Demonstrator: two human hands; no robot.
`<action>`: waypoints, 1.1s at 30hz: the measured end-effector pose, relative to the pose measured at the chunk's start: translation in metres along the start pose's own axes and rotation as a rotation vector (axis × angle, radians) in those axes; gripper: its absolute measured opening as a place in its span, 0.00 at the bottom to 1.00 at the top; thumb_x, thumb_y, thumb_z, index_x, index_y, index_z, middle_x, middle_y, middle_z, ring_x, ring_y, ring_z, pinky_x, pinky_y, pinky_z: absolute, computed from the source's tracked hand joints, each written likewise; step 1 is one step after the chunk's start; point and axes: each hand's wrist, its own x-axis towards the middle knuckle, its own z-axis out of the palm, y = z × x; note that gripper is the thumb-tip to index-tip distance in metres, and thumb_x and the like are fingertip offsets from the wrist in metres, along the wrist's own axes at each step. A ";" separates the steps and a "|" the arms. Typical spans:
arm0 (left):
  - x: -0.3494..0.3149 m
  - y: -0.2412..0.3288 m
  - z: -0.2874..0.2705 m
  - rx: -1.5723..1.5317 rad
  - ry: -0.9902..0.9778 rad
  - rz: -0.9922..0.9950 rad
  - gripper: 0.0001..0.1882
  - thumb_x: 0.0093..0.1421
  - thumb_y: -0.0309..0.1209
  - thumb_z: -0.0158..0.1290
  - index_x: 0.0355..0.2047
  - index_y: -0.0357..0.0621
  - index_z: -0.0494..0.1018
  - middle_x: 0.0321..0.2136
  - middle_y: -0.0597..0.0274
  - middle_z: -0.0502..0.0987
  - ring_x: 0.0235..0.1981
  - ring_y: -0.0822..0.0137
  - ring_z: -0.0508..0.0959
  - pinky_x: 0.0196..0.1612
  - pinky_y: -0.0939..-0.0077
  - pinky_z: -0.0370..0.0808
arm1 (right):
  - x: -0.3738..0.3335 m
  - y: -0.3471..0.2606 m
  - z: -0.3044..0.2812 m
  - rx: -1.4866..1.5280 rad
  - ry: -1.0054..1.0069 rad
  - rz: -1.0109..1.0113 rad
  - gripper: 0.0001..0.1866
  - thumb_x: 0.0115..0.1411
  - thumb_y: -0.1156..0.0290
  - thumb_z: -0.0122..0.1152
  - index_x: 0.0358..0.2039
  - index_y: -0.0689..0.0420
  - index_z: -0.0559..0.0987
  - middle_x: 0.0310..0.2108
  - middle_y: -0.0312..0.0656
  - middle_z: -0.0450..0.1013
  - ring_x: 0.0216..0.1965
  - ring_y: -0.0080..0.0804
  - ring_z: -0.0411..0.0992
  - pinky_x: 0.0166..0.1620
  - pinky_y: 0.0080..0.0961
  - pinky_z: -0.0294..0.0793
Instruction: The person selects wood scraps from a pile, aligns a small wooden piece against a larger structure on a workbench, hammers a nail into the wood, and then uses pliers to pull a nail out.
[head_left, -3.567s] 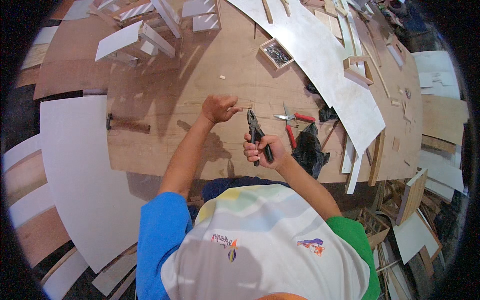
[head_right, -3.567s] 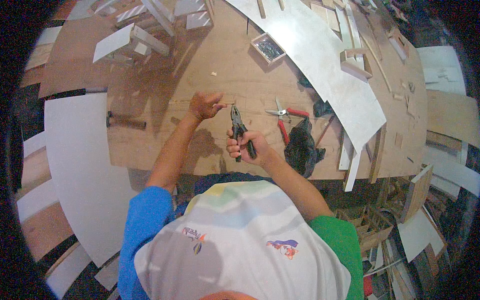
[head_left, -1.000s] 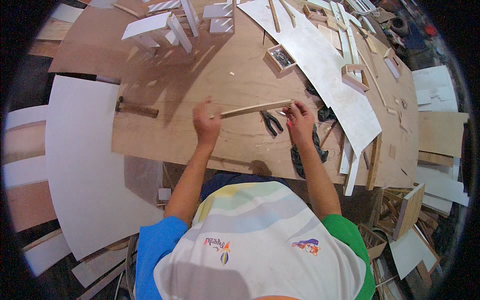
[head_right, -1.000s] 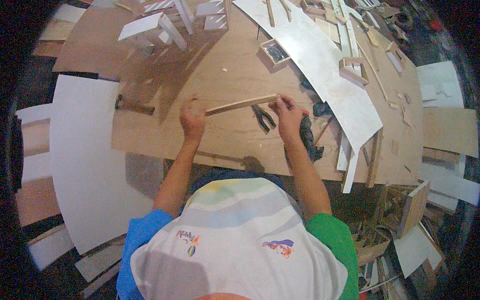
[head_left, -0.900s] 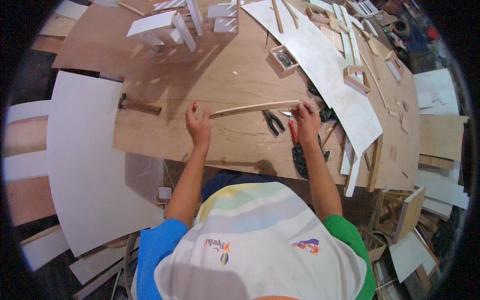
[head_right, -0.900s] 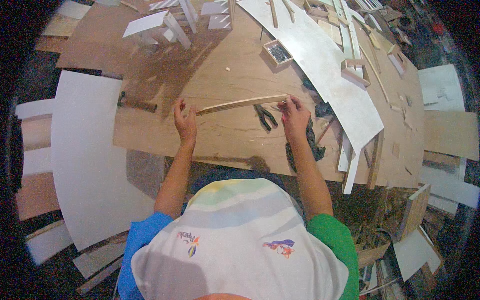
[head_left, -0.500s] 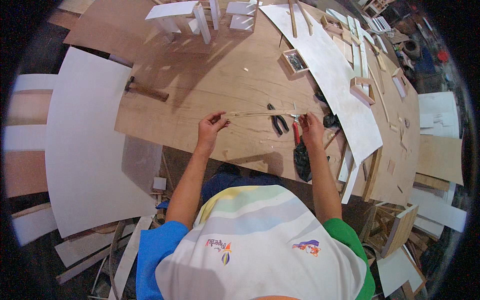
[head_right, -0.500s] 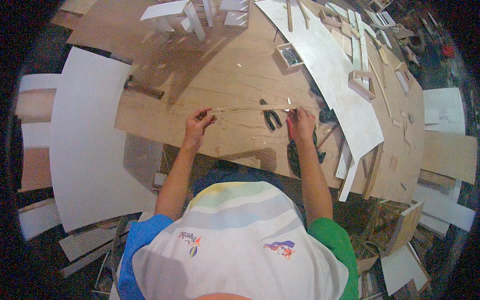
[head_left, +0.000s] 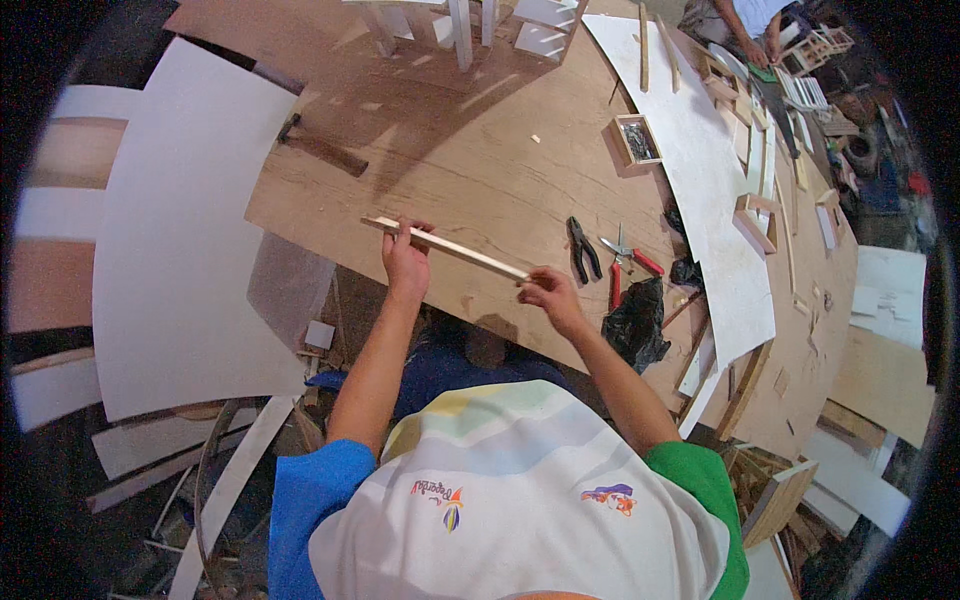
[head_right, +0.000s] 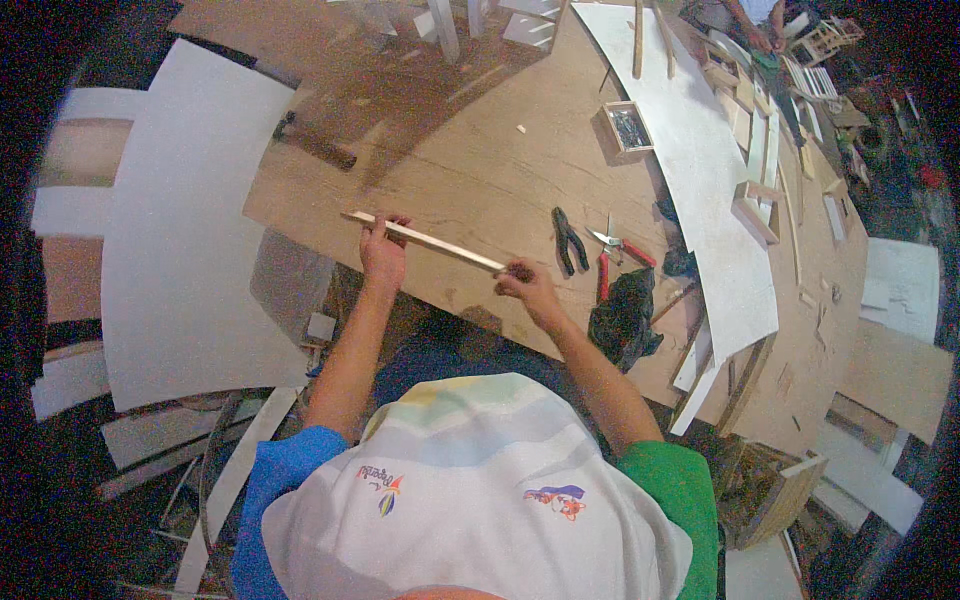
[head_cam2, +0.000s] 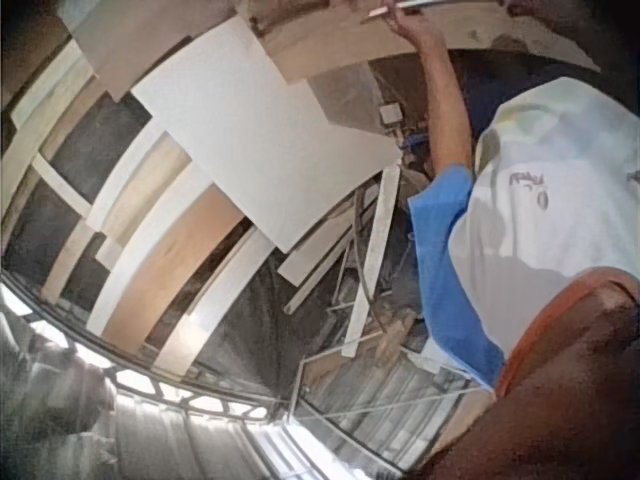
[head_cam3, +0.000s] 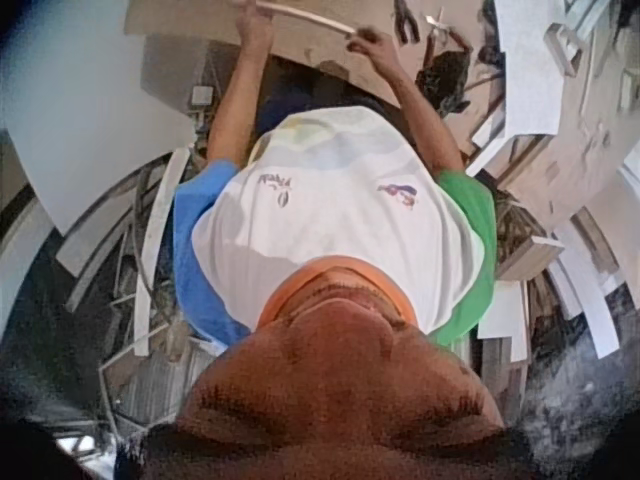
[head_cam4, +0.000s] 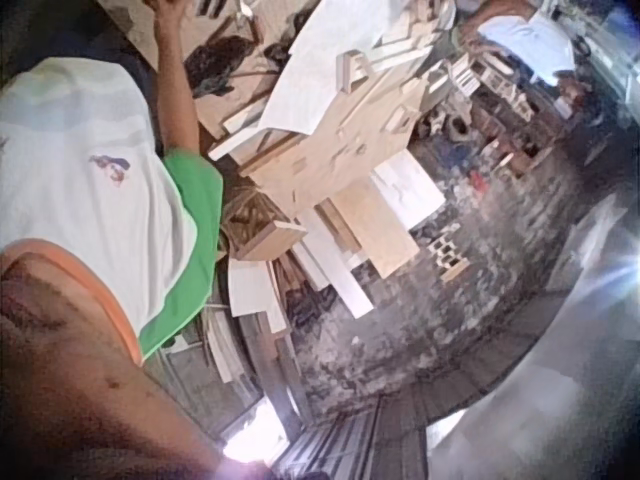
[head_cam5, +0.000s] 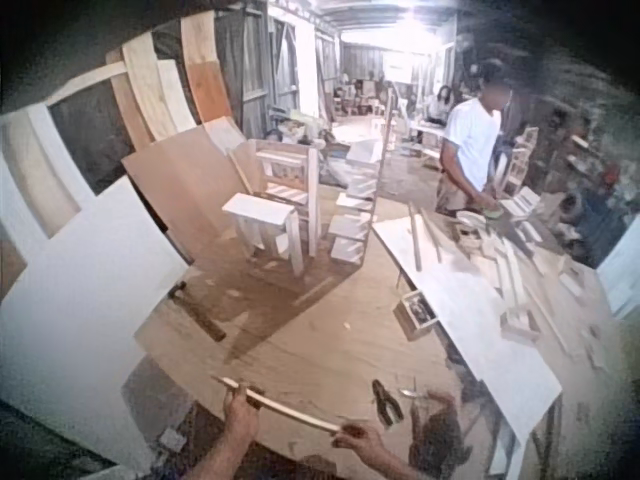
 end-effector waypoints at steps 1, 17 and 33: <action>0.007 -0.002 -0.007 -0.004 0.064 -0.030 0.11 0.65 0.34 0.44 0.45 0.45 0.62 0.33 0.59 0.73 0.33 0.64 0.75 0.39 0.69 0.74 | 0.001 -0.006 0.023 -0.014 0.019 0.021 0.11 0.55 0.79 0.59 0.39 0.64 0.71 0.33 0.43 0.73 0.33 0.31 0.74 0.37 0.27 0.78; 0.164 0.083 -0.107 0.170 0.082 -0.149 0.22 0.66 0.36 0.42 0.54 0.45 0.48 0.33 0.54 0.73 0.27 0.60 0.78 0.34 0.66 0.75 | 0.128 0.022 0.167 -0.696 -0.076 0.090 0.19 0.47 0.75 0.67 0.41 0.62 0.74 0.36 0.41 0.74 0.36 0.28 0.73 0.42 0.25 0.73; 0.267 0.209 -0.214 0.694 0.295 0.058 0.17 0.65 0.40 0.44 0.48 0.44 0.68 0.17 0.65 0.68 0.14 0.73 0.70 0.18 0.79 0.68 | 0.381 -0.003 0.325 -1.422 0.055 -0.327 0.32 0.48 0.68 0.66 0.52 0.59 0.65 0.45 0.55 0.67 0.46 0.53 0.68 0.48 0.41 0.69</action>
